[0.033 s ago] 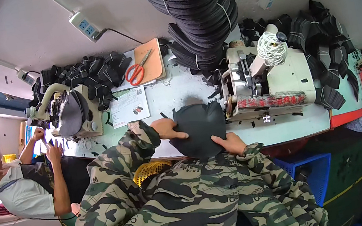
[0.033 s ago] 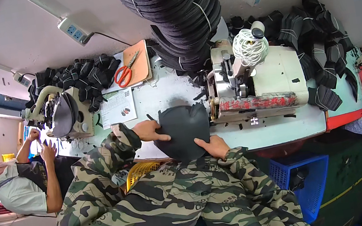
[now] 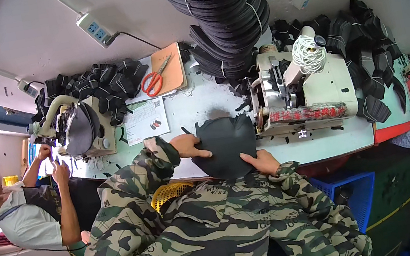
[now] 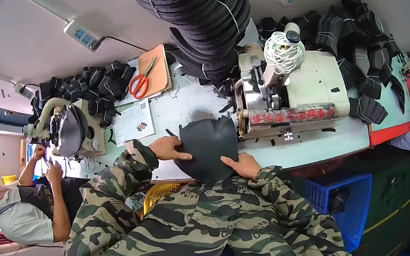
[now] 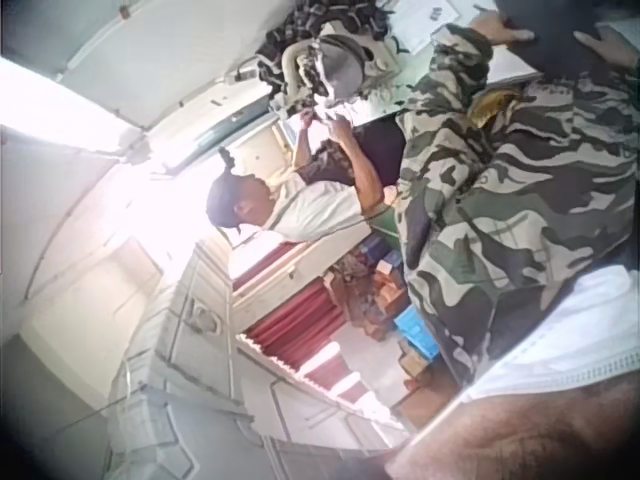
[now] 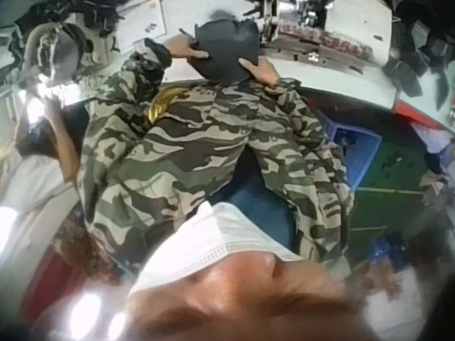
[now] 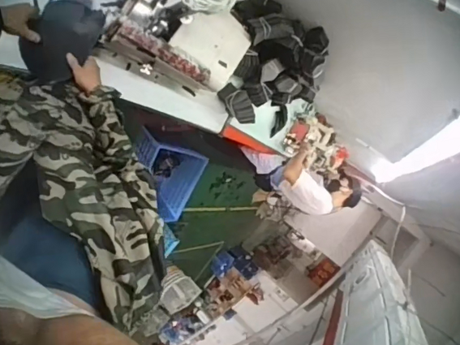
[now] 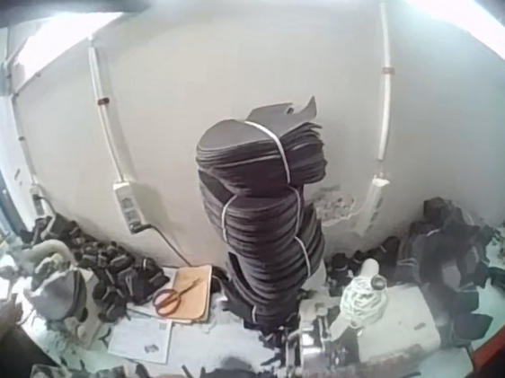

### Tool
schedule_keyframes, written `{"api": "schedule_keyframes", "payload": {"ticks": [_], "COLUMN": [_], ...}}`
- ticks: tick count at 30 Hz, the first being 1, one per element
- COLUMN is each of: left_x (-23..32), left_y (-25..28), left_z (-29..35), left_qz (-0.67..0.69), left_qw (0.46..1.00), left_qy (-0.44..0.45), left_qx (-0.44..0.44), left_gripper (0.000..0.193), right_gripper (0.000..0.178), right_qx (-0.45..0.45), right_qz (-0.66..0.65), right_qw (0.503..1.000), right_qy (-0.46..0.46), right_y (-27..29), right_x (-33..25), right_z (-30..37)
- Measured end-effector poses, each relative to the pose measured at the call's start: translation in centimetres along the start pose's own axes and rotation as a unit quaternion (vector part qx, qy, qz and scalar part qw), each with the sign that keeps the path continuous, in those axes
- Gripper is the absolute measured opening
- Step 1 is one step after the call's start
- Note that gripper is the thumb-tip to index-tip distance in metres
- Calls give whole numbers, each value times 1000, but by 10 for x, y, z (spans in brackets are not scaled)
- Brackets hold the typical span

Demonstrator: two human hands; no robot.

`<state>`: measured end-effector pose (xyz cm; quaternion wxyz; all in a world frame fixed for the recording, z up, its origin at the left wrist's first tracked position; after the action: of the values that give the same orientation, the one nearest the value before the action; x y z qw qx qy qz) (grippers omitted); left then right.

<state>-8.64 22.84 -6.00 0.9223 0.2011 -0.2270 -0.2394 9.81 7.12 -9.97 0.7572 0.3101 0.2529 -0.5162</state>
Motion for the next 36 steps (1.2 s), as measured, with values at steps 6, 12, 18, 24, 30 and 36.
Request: {"api": "schedule_keyframes", "payload": {"ticks": [6, 12, 18, 24, 30, 36], "left_x": [-41, -26, -26, 99, 201, 127], "left_y": [10, -19, -6, 84, 131, 121], "left_z": [39, 8, 2, 38, -24, -24], "left_qz": [264, 468, 377, 279, 139, 451], "left_qw": [941, 849, 878, 818, 839, 793], "left_qy": [90, 46, 114, -83, -102, -21], "left_qx": [190, 241, 273, 497, 516, 408], "left_gripper": [94, 99, 104, 43, 61, 41], "right_gripper": [78, 82, 65, 38, 39, 41], "right_qx": [48, 0, -34, 159, 114, 83], "right_qz": [26, 105, 18, -232, -295, -330], "right_qw": [998, 994, 999, 960, 949, 940], "right_qy": [-14, -44, 37, 13, 17, 40], "right_y": [8, -10, 25, 134, 160, 157], "right_x": [0, -15, 22, 116, 134, 134], "right_z": [-2, -6, 14, 73, 79, 68]}}
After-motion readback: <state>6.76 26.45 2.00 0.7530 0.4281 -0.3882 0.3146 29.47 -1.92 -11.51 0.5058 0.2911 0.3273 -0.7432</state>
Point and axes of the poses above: each hand's wrist, its own z-axis away from the middle knuckle, its own y-axis out of the back of the hand, x = y × z, the point moved 10 cm from there along -z, towards the middle knuckle, and after that the axes turned 7 degrees about -x, right-handed, at the moved point
